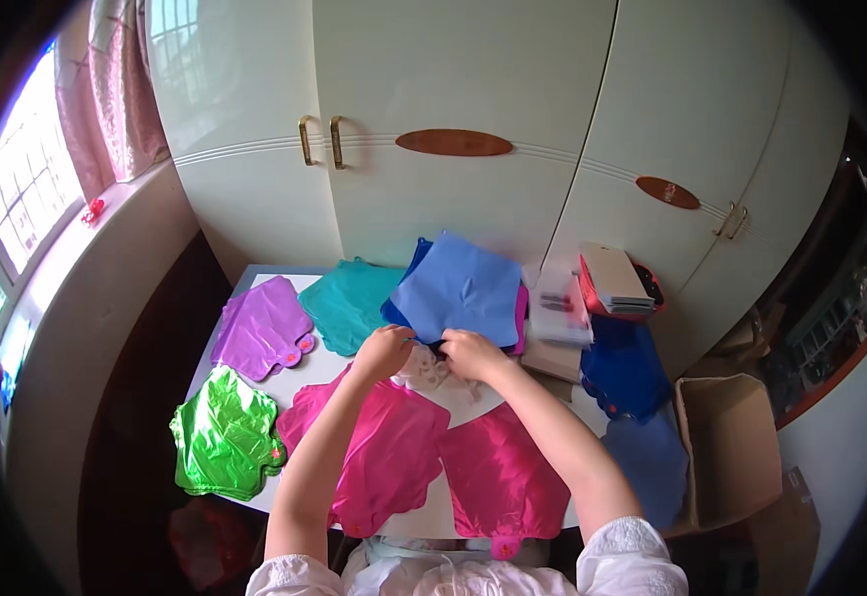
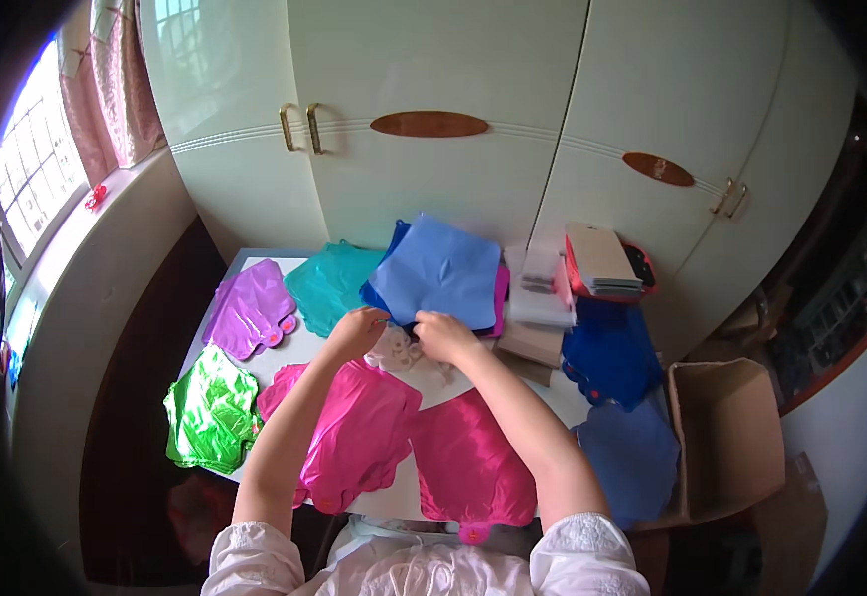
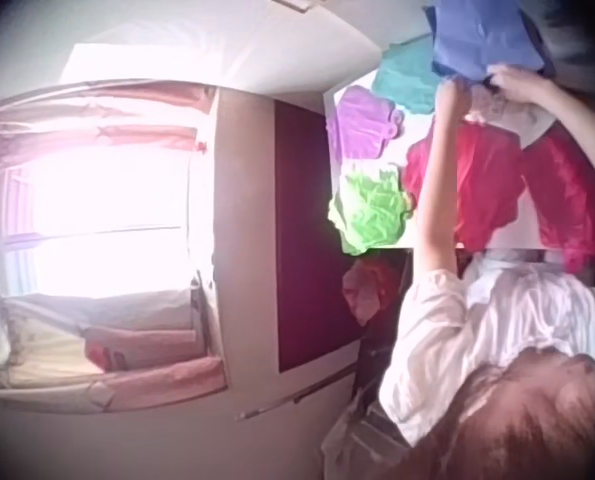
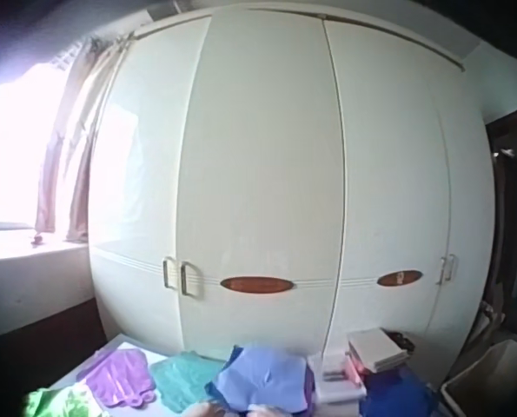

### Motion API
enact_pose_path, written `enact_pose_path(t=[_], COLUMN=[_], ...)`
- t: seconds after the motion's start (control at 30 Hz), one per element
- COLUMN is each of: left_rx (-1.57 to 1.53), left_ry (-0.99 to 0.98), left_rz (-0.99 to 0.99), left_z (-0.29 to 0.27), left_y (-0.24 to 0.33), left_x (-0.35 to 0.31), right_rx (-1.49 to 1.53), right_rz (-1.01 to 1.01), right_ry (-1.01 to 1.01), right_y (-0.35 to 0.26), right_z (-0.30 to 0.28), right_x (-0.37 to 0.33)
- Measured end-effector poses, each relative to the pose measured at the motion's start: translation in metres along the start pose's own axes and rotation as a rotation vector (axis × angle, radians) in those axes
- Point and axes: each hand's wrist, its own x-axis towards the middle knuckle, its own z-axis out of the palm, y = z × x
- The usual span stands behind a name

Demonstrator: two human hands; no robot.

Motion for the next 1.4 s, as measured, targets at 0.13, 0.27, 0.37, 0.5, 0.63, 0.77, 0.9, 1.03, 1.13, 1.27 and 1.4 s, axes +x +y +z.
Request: enact_pose_path(t=[0.13,0.27,0.37,0.5,0.63,0.77,0.9,1.03,1.13,1.27,1.4], left_rx=[-0.008,-0.007,-0.009,0.039,0.107,0.132,0.198,0.274,0.378,0.315,0.424], left_ry=[-0.036,-0.066,-0.079,-0.053,-0.043,-0.093,-0.100,-0.093,-0.285,-0.342,-0.446], left_rz=[-0.055,-0.023,-0.040,0.019,0.068,0.117,0.095,0.139,0.118,0.142,0.102], left_z=[-0.003,0.005,0.005,0.007,0.011,0.015,0.020,0.018,0.024,0.037,0.041], left_y=[-0.005,-0.008,0.001,0.005,0.007,0.016,0.023,0.033,0.027,0.011,0.022], left_x=[-0.004,0.000,0.001,0.005,0.008,0.015,0.021,0.023,0.031,0.037,0.043], right_rx=[0.079,0.162,0.185,0.283,0.480,0.575,0.646,0.711,0.866,1.096,1.193], right_rz=[0.042,0.113,0.144,0.191,0.450,0.578,0.624,0.667,0.690,0.717,0.842], right_ry=[-0.011,-0.053,-0.049,0.042,0.133,0.203,0.211,0.238,0.265,0.401,0.644], right_y=[-0.009,0.005,0.010,0.016,0.015,0.023,0.025,0.026,0.028,0.047,0.084], right_z=[0.000,0.001,0.001,0.005,0.006,0.011,0.014,0.014,0.016,0.024,-0.005], right_x=[0.002,0.007,0.008,0.008,0.004,-0.002,0.000,-0.002,0.000,0.003,0.003])
